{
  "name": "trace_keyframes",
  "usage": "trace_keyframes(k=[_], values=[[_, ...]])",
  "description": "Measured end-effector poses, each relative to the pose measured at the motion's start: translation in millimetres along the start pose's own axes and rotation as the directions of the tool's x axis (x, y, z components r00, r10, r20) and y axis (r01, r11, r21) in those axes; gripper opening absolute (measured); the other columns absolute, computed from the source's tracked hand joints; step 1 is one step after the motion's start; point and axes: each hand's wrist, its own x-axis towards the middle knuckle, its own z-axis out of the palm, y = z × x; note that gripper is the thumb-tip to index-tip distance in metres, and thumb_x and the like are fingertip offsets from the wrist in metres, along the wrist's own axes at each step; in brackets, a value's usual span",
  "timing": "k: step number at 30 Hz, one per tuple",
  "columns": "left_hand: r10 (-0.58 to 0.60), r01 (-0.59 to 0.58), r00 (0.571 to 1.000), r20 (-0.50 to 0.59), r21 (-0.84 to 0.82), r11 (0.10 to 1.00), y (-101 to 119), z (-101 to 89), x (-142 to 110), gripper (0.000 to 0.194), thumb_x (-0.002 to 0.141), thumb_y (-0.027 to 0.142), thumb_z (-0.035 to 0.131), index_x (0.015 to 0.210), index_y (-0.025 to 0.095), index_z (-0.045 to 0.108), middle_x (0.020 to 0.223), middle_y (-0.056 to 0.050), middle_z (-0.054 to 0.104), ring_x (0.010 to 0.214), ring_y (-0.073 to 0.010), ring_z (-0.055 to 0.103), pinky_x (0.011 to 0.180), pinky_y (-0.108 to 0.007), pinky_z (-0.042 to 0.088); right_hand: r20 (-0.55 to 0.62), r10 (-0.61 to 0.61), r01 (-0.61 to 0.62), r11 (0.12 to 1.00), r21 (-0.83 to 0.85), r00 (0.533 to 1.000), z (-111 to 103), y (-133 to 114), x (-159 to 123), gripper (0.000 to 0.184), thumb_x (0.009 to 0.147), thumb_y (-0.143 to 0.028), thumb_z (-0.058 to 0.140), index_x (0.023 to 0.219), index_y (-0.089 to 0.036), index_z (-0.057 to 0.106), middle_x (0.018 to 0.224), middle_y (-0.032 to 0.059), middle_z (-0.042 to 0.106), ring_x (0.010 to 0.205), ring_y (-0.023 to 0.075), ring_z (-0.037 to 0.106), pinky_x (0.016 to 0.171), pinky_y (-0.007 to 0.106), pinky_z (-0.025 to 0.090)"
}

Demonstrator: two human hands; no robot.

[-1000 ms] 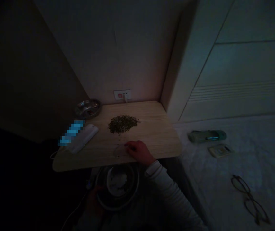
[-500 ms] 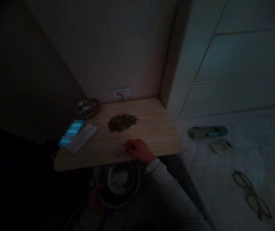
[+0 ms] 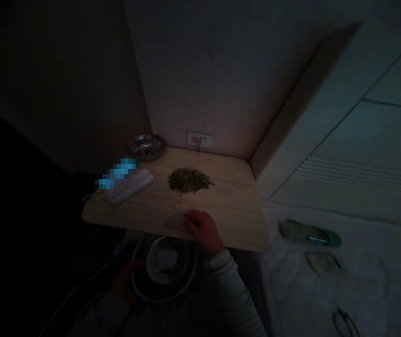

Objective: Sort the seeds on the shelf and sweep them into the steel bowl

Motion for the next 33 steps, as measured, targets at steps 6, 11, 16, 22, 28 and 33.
trace_keyframes(k=[6, 11, 16, 22, 28, 33], values=[[0.041, -0.041, 0.999, -0.010, 0.034, 0.999, 0, 4.7, -4, 0.025, 0.060, 0.007, 0.045, 0.037, 0.012, 0.054, 0.039, -0.008, 0.056, 0.043, -0.0171, 0.054, 0.048, -0.029, 0.044, -0.008, 0.027, -0.026, 0.999, 0.032, 1.000, 3, 5, -1, 0.022, 0.074, -0.032, 0.046, 0.089, -0.020, 0.058, 0.080, 0.0034, 0.061, 0.072, 0.0156, 0.052, 0.065, 0.028, 0.039], [0.044, -0.044, 0.999, 0.001, 0.007, 0.999, 0, 5.6, -3, 0.026, 0.060, 0.007, 0.045, 0.037, 0.013, 0.054, 0.039, -0.008, 0.057, 0.044, -0.0179, 0.055, 0.048, -0.029, 0.045, 0.008, -0.006, 0.007, 0.999, -0.031, 1.000, 1, 0, 0, 0.021, 0.074, -0.030, 0.047, 0.086, -0.019, 0.060, 0.082, 0.0038, 0.061, 0.074, 0.0162, 0.051, 0.068, 0.029, 0.038], [0.033, -0.033, 0.999, -0.020, 0.026, 0.999, 1, 5.4, -2, 0.029, 0.061, 0.006, 0.044, 0.034, 0.014, 0.051, 0.035, -0.006, 0.054, 0.039, -0.0164, 0.052, 0.045, -0.028, 0.043, 0.040, -0.008, 0.010, 0.999, -0.048, 0.999, 0, -1, -1, 0.019, 0.073, -0.028, 0.048, 0.085, -0.020, 0.060, 0.078, 0.0029, 0.061, 0.070, 0.0152, 0.050, 0.066, 0.028, 0.038], [-0.003, 0.004, 1.000, -0.031, 0.025, 1.000, 3, 4.2, -3, 0.026, 0.063, 0.009, 0.045, 0.038, 0.012, 0.053, 0.040, -0.008, 0.057, 0.043, -0.0184, 0.054, 0.052, -0.031, 0.044, 0.074, -0.030, 0.034, 0.998, -0.052, 0.997, -1, -8, -1, 0.017, 0.072, -0.025, 0.050, 0.083, -0.019, 0.061, 0.071, 0.0017, 0.062, 0.068, 0.0149, 0.051, 0.066, 0.028, 0.037], [0.006, 0.002, 0.997, -0.074, 0.115, 0.993, 5, 0.0, 2, 0.031, 0.063, 0.007, 0.045, 0.033, 0.015, 0.050, 0.035, -0.005, 0.053, 0.037, -0.0161, 0.050, 0.050, -0.030, 0.042, 0.031, 0.000, -0.002, 0.998, 0.067, 1.000, -1, -7, 1, 0.015, 0.072, -0.025, 0.048, 0.080, -0.019, 0.061, 0.076, 0.0020, 0.062, 0.072, 0.0146, 0.053, 0.069, 0.028, 0.038], [0.091, -0.081, 0.994, -0.065, 0.135, 0.988, 7, -2.9, 6, 0.032, 0.063, 0.004, 0.044, 0.033, 0.016, 0.048, 0.033, -0.003, 0.050, 0.038, -0.0154, 0.049, 0.050, -0.030, 0.041, -0.070, 0.094, -0.083, 0.986, 0.146, 0.993, 2, -1, 0, 0.019, 0.072, -0.026, 0.046, 0.085, -0.018, 0.057, 0.070, 0.0010, 0.058, 0.063, 0.0127, 0.052, 0.059, 0.024, 0.039]])
